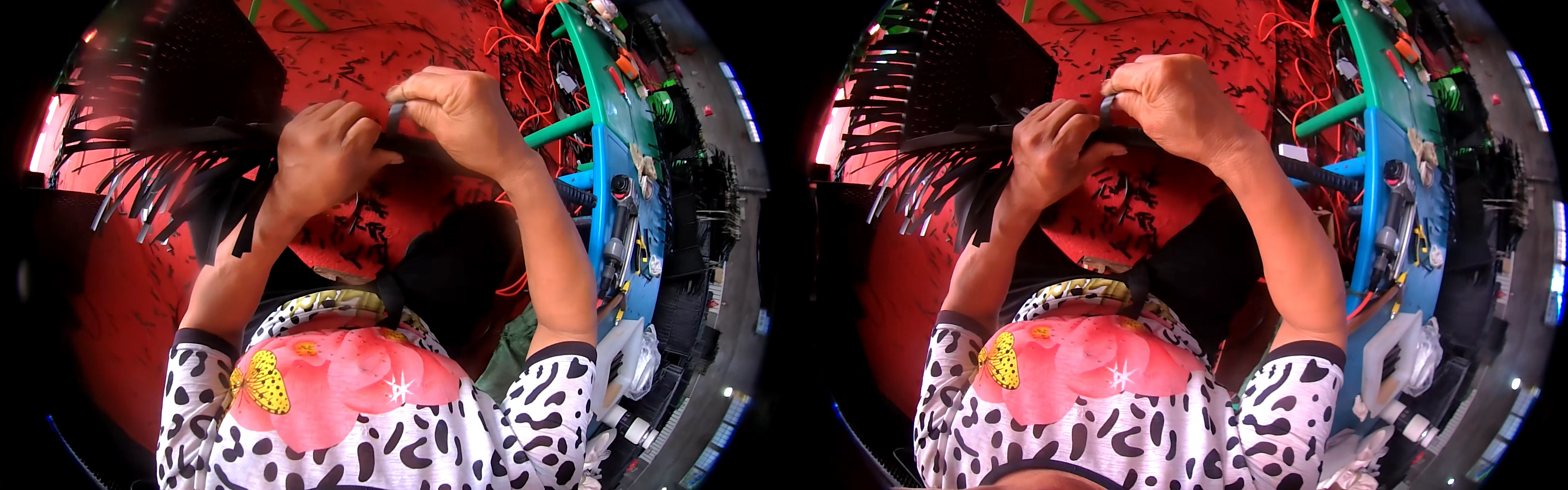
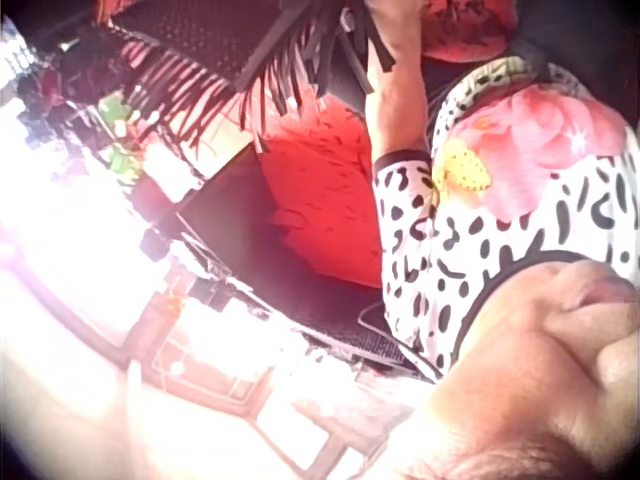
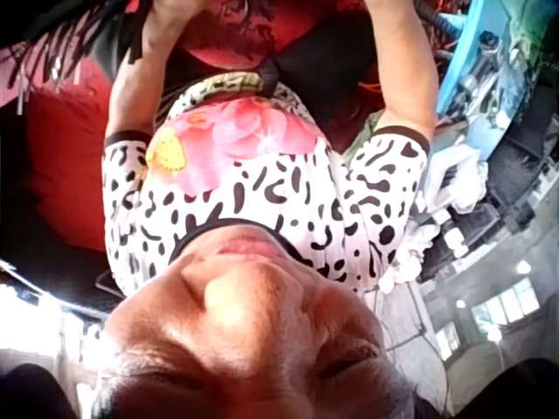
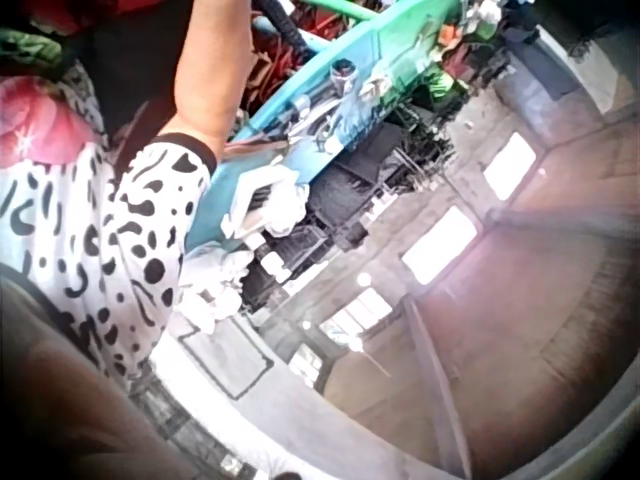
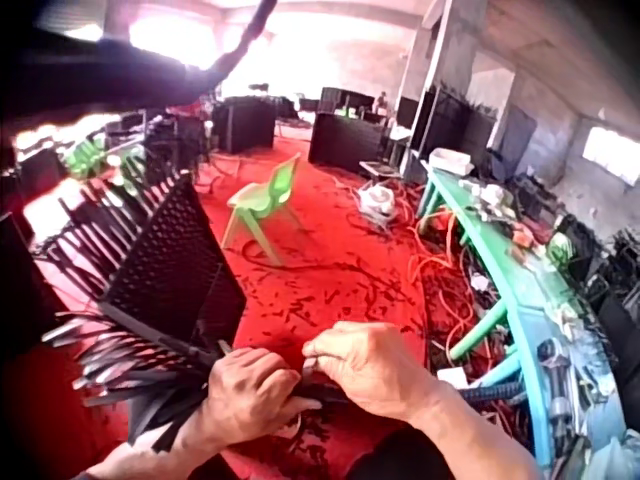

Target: The person weaves and secures black strips onto a chair frame by hand and using a pneumatic nail gun.

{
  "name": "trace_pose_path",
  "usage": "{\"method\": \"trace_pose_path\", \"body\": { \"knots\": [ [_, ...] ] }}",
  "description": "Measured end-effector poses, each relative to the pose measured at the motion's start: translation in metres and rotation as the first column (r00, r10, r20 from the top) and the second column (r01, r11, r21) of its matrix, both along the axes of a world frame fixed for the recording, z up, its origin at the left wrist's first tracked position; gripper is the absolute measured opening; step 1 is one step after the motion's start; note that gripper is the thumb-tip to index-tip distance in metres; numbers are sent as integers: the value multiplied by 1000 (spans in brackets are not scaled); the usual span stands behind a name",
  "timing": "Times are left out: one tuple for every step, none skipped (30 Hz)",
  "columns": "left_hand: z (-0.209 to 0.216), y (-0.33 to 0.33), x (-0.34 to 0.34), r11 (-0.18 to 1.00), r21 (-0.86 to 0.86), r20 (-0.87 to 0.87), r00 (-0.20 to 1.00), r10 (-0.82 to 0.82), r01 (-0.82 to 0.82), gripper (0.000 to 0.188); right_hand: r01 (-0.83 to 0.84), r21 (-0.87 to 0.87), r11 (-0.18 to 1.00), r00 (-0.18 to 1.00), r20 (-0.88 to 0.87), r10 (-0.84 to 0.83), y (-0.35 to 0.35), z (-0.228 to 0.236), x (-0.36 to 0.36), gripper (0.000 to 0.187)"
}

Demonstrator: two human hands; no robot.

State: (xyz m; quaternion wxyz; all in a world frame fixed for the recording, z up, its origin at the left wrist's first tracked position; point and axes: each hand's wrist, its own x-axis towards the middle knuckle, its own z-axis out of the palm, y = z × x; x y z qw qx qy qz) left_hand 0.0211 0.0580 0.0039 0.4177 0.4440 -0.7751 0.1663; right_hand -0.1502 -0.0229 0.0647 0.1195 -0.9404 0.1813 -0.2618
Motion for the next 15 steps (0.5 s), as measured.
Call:
{"method": "trace_pose_path", "body": {
  "knots": [
    [1,0,1,1000,8,1,1000,3,-3,35,15,248,969,999,43,-27,2,-1,2,17],
    [2,0,1,1000,16,3,1000,7,-7,34,17,480,877,995,79,-62,3,-2,4,17],
    [3,1,2,1000,25,-6,1000,-2,2,35,43,622,782,991,71,-111,4,-2,5,18],
    [3,0,2,1000,27,-2,1000,-7,7,35,44,624,781,991,74,-116,2,-5,5,18],
    [3,0,2,999,41,0,1000,-9,9,35,-12,699,715,981,145,-125,-3,-9,4,19],
    [4,0,3,998,56,3,1000,-10,9,35,-76,763,642,967,214,-140,-5,-13,4,20],
    [6,0,3,997,75,9,1000,-7,7,35,-78,764,640,966,217,-142,-4,-15,5,20],
    [5,1,3,997,78,12,1000,-9,8,35,-108,805,584,959,240,-152,-4,-17,5,20],
    [4,1,3,998,66,1,1000,-16,16,35,-141,840,525,952,261,-163,-4,-19,5,20],
    [4,0,2,998,54,-10,1000,-23,24,35,-143,841,523,951,263,-163,-5,-19,5,20],
    [3,-1,2,998,56,-8,1000,-23,23,35,-149,838,524,951,267,-157,-6,-19,5,20],
    [4,-1,2,998,55,-6,1000,-27,28,35,-156,836,525,951,272,-149,-6,-19,5,20],
    [5,-2,2,998,53,-4,999,-32,32,35,-158,838,523,950,273,-150,-7,-21,5,20],
    [7,-2,2,998,56,-2,1000,-31,31,35,-163,795,584,950,286,-125,-8,-23,4,19],
    [8,-1,2,998,56,-6,999,-32,33,35,-165,750,640,950,296,-102,-8,-24,5,19]
  ]
}}
